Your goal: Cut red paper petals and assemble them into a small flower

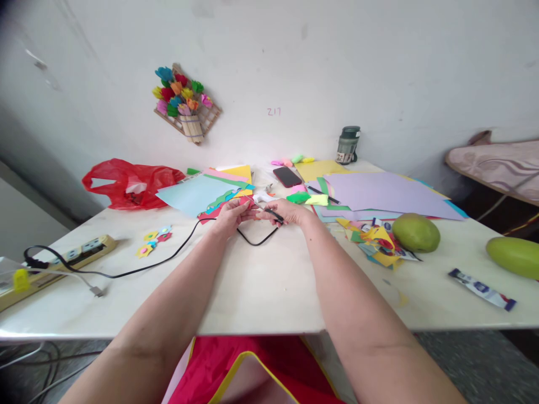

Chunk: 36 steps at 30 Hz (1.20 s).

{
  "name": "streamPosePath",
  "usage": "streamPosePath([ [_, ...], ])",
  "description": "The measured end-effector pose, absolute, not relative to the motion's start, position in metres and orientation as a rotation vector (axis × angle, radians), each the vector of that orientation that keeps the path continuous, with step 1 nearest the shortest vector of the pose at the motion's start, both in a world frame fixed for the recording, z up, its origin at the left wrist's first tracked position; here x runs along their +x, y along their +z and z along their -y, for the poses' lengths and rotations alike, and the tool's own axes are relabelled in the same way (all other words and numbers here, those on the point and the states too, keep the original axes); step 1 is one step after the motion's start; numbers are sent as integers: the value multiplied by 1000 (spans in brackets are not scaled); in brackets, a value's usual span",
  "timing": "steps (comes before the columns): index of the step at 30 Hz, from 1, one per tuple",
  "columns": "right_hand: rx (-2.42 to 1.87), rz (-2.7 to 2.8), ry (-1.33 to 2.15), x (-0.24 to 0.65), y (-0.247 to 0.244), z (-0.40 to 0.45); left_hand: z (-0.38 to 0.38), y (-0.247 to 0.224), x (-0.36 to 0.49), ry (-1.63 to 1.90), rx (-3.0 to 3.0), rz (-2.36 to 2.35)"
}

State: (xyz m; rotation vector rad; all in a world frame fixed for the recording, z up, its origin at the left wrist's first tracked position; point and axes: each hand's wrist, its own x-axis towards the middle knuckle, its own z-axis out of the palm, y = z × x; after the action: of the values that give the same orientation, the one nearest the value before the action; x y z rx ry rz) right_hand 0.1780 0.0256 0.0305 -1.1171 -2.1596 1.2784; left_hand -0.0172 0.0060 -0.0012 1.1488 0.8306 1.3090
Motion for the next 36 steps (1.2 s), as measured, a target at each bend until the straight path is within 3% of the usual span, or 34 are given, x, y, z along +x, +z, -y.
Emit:
streamPosePath([
  [36,-1079,2150,1313,178,29,-26,-2,2,-18,1308,1197,-879],
])
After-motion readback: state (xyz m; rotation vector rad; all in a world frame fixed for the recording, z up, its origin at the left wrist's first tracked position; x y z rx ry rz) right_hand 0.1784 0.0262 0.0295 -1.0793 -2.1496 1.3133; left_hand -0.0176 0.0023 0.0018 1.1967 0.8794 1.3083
